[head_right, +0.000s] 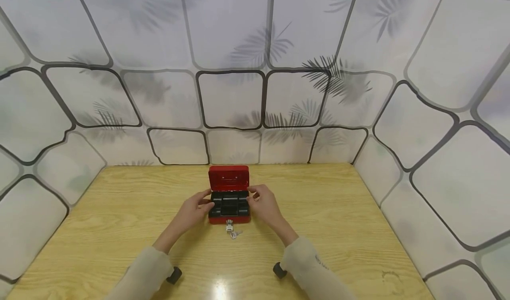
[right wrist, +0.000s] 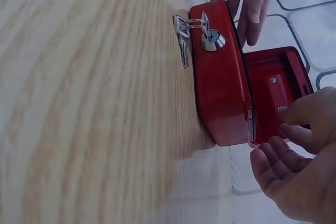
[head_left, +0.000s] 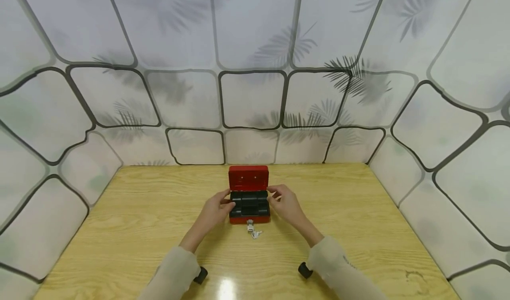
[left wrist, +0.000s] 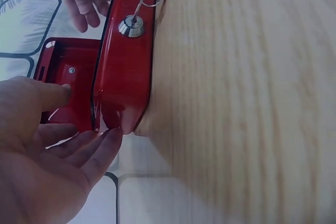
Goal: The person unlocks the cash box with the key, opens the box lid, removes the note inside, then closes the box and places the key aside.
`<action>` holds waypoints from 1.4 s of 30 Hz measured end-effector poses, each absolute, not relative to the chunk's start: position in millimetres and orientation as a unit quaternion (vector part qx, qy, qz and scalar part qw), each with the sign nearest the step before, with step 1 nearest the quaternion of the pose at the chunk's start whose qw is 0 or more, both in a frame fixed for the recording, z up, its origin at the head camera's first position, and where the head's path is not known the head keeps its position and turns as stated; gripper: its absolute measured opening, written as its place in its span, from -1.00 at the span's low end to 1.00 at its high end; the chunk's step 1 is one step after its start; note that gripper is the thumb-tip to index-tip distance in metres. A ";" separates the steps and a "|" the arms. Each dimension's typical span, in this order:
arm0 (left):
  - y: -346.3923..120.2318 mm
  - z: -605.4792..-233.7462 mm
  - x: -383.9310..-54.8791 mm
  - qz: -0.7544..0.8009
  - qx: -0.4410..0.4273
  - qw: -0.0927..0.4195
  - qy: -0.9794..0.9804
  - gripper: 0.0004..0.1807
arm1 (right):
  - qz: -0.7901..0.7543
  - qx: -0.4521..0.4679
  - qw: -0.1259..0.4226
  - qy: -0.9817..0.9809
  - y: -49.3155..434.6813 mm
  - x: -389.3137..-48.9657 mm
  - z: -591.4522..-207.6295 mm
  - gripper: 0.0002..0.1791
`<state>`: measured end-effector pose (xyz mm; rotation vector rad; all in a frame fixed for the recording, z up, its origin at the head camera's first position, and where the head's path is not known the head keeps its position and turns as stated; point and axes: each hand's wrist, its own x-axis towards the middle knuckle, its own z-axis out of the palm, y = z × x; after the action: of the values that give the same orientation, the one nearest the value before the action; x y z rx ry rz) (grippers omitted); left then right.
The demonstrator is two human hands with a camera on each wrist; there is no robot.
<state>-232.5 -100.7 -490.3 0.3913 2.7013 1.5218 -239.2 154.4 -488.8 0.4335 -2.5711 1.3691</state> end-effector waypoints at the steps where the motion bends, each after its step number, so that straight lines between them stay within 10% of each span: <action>1: -101.0 -491.4 -232.3 0.487 0.126 0.013 0.864 -0.40 | 0.457 0.149 0.096 -0.872 153.8 -238.5 -489.2 -0.69; 42: -104.7 -498.4 -225.1 0.496 0.165 0.036 0.852 -0.43 | 0.328 0.145 0.113 -0.926 133.4 -232.5 -501.0 -0.93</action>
<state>-225.1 -104.7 -498.4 0.5080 2.6158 1.5233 -232.5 133.4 -501.0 0.4267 -2.7185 0.9639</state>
